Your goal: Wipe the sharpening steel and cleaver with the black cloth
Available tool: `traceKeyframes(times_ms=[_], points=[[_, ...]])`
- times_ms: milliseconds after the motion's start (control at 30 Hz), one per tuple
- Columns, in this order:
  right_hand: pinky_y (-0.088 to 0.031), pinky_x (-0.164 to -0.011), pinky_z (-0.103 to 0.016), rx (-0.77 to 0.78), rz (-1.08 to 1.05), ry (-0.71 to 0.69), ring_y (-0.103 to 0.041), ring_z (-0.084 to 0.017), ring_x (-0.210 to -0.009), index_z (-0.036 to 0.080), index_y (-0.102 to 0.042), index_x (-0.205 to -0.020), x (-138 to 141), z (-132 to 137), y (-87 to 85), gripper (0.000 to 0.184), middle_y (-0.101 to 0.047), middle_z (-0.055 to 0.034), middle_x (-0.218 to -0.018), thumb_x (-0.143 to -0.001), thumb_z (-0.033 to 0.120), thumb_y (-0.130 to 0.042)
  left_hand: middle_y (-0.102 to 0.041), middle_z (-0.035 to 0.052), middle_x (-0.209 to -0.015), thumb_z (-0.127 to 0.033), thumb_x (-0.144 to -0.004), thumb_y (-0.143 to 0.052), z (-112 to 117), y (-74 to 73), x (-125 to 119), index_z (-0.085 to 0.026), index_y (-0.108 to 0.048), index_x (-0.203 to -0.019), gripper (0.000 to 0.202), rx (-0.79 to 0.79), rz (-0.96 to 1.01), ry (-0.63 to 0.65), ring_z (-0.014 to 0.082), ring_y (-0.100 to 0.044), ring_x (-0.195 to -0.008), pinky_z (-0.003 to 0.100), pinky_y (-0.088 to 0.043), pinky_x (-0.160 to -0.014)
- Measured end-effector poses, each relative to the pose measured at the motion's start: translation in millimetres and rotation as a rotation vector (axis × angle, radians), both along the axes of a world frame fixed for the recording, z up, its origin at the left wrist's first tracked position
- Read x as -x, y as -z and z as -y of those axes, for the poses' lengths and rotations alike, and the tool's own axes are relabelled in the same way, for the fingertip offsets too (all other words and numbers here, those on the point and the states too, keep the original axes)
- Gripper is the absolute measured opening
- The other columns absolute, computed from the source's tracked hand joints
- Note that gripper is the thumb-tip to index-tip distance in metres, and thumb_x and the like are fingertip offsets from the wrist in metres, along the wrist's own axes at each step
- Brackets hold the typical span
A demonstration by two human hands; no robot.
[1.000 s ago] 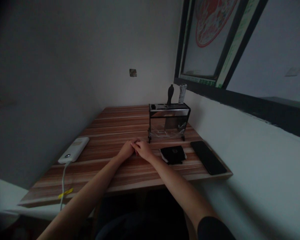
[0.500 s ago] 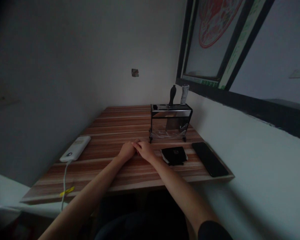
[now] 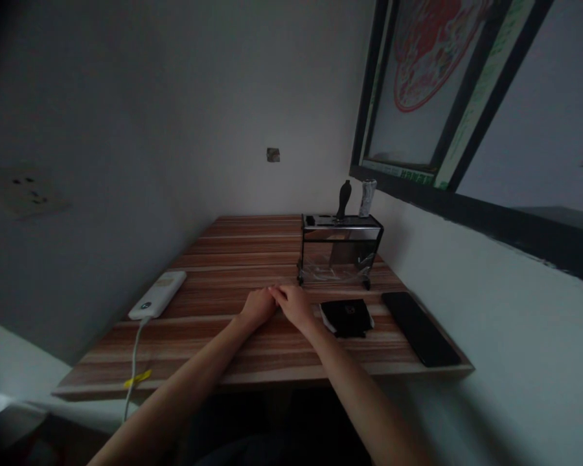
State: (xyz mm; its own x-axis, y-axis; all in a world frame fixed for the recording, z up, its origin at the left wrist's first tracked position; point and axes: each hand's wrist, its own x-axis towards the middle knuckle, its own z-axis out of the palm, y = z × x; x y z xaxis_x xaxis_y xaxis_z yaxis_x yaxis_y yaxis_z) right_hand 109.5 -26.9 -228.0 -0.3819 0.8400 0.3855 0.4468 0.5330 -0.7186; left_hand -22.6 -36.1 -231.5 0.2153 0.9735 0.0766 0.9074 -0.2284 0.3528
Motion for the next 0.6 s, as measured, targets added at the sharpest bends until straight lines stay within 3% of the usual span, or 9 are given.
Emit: traceKeyframes(times_ms=[100, 267, 467, 600], points=[[-0.035, -0.052, -0.026, -0.008, 0.003, 0.026, -0.052, -0.015, -0.046, 0.021, -0.052, -0.057, -18, 12, -9.8, 0.048, -0.053, 0.0007, -0.044, -0.093, 0.051, -0.043, -0.067, 0.011, -0.106, -0.033, -0.097, -0.047, 4, -1.5, -8, -0.015, -0.063, -0.107, 0.025, -0.035, -0.084, 0.03, 0.0236, -0.066, -0.095, 0.041, -0.053, -0.083], [-0.039, -0.056, -0.027, -0.058, 0.013, 0.162, -0.058, -0.018, -0.054, 0.022, -0.054, -0.062, -73, 30, -16.3, 0.042, -0.062, -0.0039, -0.057, -0.092, 0.049, -0.043, -0.07, 0.0154, -0.102, -0.033, -0.098, -0.038, 16, -11.9, -28, -0.018, -0.058, -0.113, 0.029, -0.078, -0.162, 0.105, 0.0276, -0.069, -0.093, 0.036, -0.051, -0.08], [-0.046, -0.068, -0.033, -0.173, 0.112, 0.552, -0.062, -0.023, -0.072, 0.018, -0.062, -0.085, -152, 42, 8.1, 0.033, -0.068, -0.0099, -0.081, -0.09, 0.045, -0.044, -0.066, 0.0122, -0.115, -0.029, -0.097, -0.04, 24, -24.5, -53, -0.02, -0.056, -0.112, 0.024, -0.097, -0.185, 0.183, 0.0269, -0.066, -0.102, 0.038, -0.051, -0.085], [-0.047, -0.08, -0.037, -0.142, 0.353, 0.668, -0.063, -0.027, -0.087, 0.013, -0.064, -0.1, -176, 44, 25.8, 0.031, -0.065, -0.0148, -0.094, -0.091, 0.035, -0.044, -0.067, 0.0108, -0.113, -0.033, -0.097, -0.038, 19, -24.6, -69, -0.02, -0.057, -0.109, 0.026, -0.082, -0.163, 0.17, 0.0258, -0.066, -0.102, 0.037, -0.052, -0.083]])
